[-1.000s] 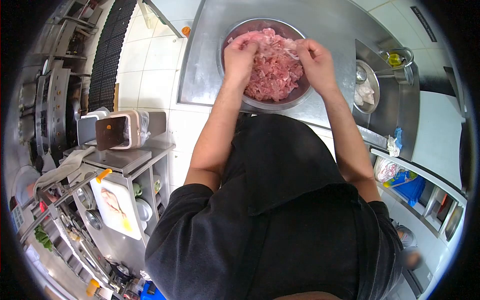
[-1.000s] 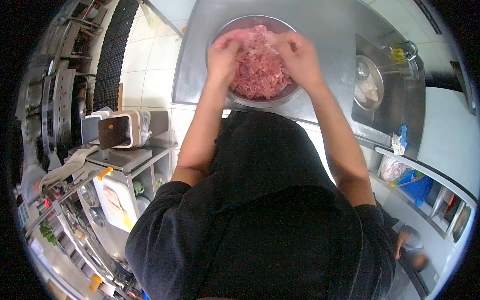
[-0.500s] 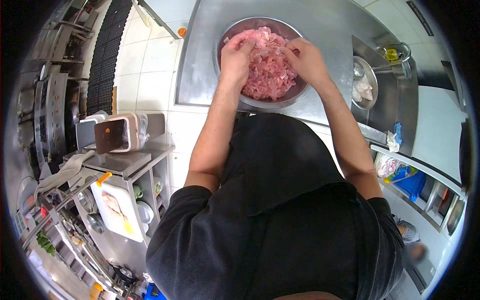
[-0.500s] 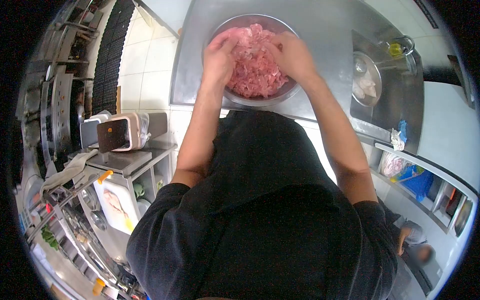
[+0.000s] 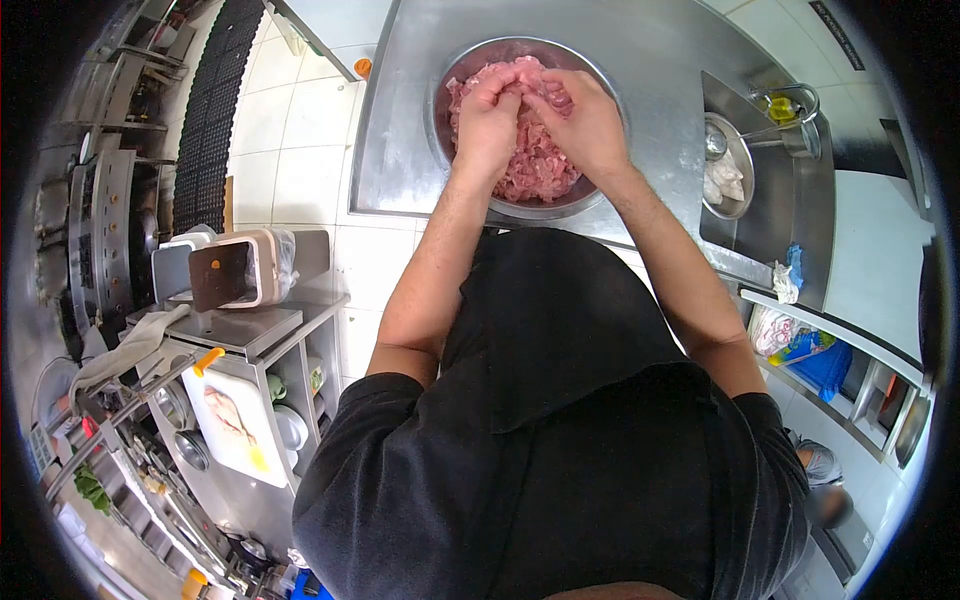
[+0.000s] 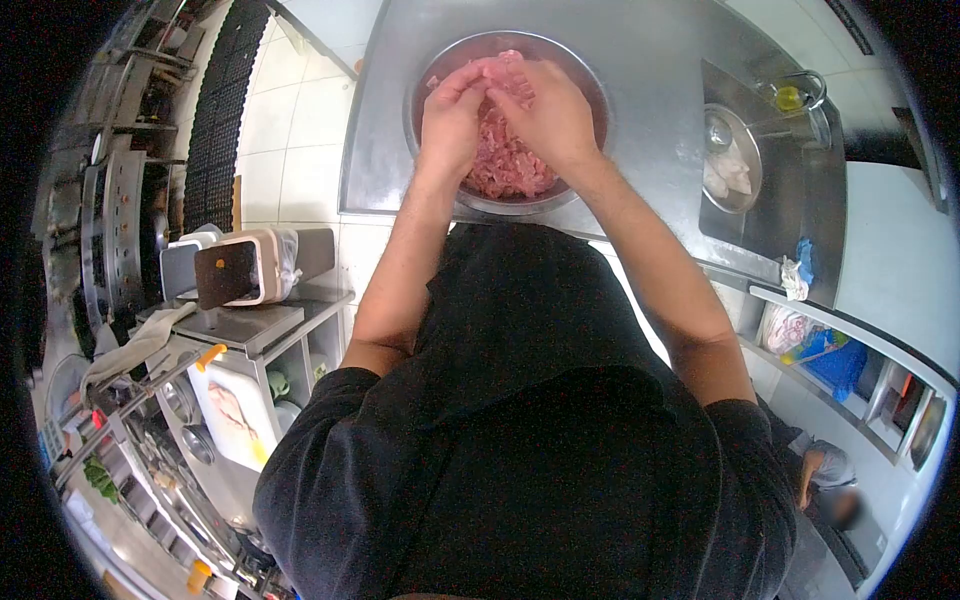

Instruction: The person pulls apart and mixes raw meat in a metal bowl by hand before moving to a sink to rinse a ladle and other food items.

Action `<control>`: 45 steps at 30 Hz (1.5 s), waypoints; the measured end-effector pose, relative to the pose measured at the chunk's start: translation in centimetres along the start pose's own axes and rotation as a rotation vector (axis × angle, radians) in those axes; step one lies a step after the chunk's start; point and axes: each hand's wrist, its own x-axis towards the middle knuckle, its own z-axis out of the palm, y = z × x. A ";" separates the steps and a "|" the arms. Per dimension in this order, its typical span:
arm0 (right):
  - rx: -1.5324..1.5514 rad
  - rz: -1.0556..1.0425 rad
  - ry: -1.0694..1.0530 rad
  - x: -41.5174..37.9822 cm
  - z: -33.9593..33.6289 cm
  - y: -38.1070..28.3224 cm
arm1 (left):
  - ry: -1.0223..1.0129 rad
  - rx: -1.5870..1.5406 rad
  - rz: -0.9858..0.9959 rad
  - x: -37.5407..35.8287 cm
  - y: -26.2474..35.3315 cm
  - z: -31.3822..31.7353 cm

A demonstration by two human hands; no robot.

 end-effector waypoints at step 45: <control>0.319 0.172 -0.145 1.0 -0.7 2.8 | -0.108 0.419 0.180 -0.2 1.1 0.5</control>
